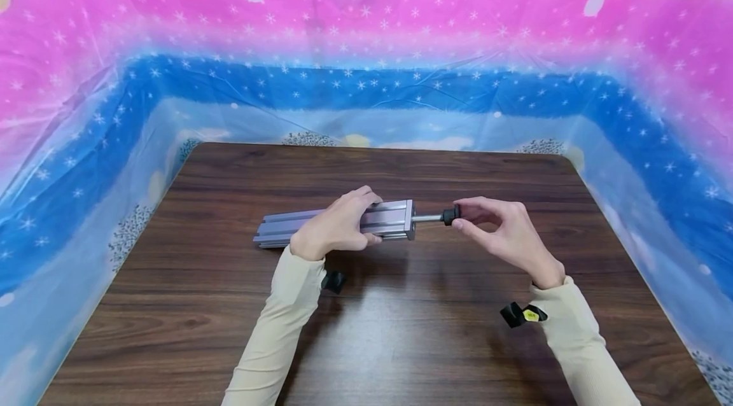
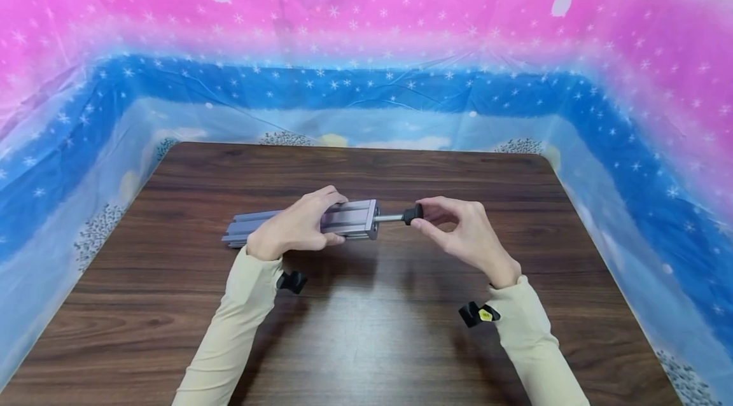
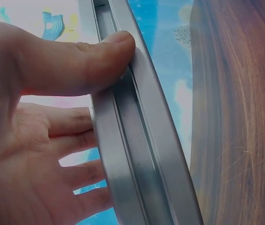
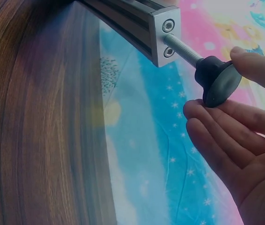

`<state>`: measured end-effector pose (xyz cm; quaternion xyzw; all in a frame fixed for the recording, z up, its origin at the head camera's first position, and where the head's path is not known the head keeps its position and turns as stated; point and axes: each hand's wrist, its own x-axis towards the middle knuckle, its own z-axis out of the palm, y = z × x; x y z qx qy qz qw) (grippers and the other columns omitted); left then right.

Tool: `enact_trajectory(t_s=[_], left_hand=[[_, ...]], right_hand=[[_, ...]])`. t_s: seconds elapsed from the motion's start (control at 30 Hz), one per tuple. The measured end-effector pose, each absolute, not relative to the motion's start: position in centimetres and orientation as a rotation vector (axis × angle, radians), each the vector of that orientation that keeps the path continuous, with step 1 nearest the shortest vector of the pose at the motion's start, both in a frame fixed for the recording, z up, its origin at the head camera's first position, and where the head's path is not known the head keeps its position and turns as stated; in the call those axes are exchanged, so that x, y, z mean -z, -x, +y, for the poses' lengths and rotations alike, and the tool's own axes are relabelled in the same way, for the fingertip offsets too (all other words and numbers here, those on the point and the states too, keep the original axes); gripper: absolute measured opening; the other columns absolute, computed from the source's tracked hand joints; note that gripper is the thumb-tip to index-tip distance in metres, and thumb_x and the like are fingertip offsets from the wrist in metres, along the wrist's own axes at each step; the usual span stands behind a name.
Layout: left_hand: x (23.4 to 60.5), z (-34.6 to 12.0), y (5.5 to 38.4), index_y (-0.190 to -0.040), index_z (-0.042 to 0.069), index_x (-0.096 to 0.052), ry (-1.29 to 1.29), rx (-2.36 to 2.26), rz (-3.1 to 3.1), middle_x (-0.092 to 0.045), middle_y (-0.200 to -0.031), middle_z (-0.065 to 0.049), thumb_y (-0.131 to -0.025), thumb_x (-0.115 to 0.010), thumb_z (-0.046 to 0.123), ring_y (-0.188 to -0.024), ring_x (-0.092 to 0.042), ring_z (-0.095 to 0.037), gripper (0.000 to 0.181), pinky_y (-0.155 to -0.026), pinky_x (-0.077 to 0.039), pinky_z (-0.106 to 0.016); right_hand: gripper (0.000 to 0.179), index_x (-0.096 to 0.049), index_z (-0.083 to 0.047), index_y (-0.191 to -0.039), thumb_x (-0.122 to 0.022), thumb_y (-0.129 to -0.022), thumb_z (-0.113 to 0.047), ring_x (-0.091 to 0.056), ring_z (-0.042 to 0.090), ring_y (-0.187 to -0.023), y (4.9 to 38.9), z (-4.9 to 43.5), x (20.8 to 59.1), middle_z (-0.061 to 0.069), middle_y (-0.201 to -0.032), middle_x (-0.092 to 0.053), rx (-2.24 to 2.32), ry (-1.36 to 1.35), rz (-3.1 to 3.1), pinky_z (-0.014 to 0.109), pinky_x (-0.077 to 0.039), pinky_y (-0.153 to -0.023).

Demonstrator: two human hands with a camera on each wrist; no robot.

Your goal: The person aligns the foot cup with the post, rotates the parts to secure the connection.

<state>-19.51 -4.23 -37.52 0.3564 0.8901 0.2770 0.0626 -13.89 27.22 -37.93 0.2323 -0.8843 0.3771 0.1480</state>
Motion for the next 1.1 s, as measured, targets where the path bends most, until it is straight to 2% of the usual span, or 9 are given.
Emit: enact_trajectory(t_s=[0.17,0.33,0.43,0.57,0.67,0.87,1.1], left_hand=[[37.32,-4.10,19.55,-0.128,0.003,-0.061,-1.085,-0.830,2.692,-0.058,-0.112,-0.006,-0.081,-0.079,0.019,-0.092,-0.053,-0.021,0.052,-0.083,-0.046,-0.034],[37.30,-4.11,19.61,-0.128,0.002,-0.061,-1.080,-0.815,2.699,-0.059,-0.113,-0.007,-0.081,-0.080,0.019,-0.093,-0.053,-0.022,0.054,-0.084,-0.047,-0.035],[37.31,-4.11,19.68,-0.129,0.001,-0.061,-1.082,-0.811,2.699,-0.059,-0.114,-0.008,-0.081,-0.080,0.019,-0.094,-0.054,-0.022,0.054,-0.085,-0.047,-0.035],[37.28,-4.10,19.82,-0.129,0.001,-0.060,-1.095,-0.811,2.706,-0.059,-0.115,-0.009,-0.081,-0.080,0.020,-0.095,-0.054,-0.023,0.055,-0.086,-0.048,-0.036],[37.23,-4.14,19.88,-0.128,0.000,-0.060,-1.094,-0.813,2.714,-0.060,-0.115,-0.009,-0.081,-0.081,0.020,-0.094,-0.054,-0.023,0.055,-0.086,-0.048,-0.036],[37.19,-4.19,19.94,-0.128,0.000,-0.060,-1.082,-0.804,2.714,-0.059,-0.114,-0.009,-0.082,-0.080,0.020,-0.095,-0.054,-0.022,0.054,-0.086,-0.047,-0.036],[37.36,-4.09,20.02,-0.127,0.001,-0.060,-1.078,-0.792,2.713,-0.058,-0.112,-0.008,-0.081,-0.079,0.020,-0.095,-0.053,-0.023,0.054,-0.085,-0.046,-0.036]], right_hand=[[0.022,-0.075,-0.011,-0.110,-0.074,-0.093,-0.024,-0.073,0.007,-0.072,13.85,27.02,37.89,0.000,-0.086,-0.078,-1.111,-0.549,-2.610,0.024,-0.056,-0.062],[0.025,-0.074,-0.011,-0.111,-0.067,-0.098,-0.031,-0.072,0.006,-0.070,13.94,26.83,37.84,0.002,-0.083,-0.078,-1.104,-0.495,-2.665,0.024,-0.053,-0.059],[0.031,-0.071,-0.013,-0.121,-0.072,-0.094,-0.028,-0.073,0.007,-0.078,13.92,26.89,37.82,0.002,-0.093,-0.078,-1.059,-0.552,-2.647,0.021,-0.054,-0.068],[0.061,-0.061,-0.018,-0.139,-0.084,-0.083,-0.017,-0.071,0.012,-0.104,13.86,27.10,37.84,0.001,-0.124,-0.071,-1.016,-0.713,-2.559,0.018,-0.052,-0.090],[0.072,-0.058,-0.018,-0.142,-0.086,-0.078,-0.006,-0.068,0.017,-0.114,13.97,27.10,37.83,0.002,-0.136,-0.065,-1.036,-0.827,-2.487,0.019,-0.050,-0.097],[0.066,-0.065,-0.015,-0.134,-0.083,-0.075,0.009,-0.072,0.018,-0.105,14.26,27.02,37.75,0.004,-0.126,-0.069,-1.043,-0.894,-2.426,0.018,-0.053,-0.093],[0.056,-0.067,-0.015,-0.133,-0.083,-0.080,-0.003,-0.073,0.011,-0.097,14.30,27.23,37.91,0.002,-0.117,-0.074,-1.068,-0.829,-2.485,0.018,-0.055,-0.086]])
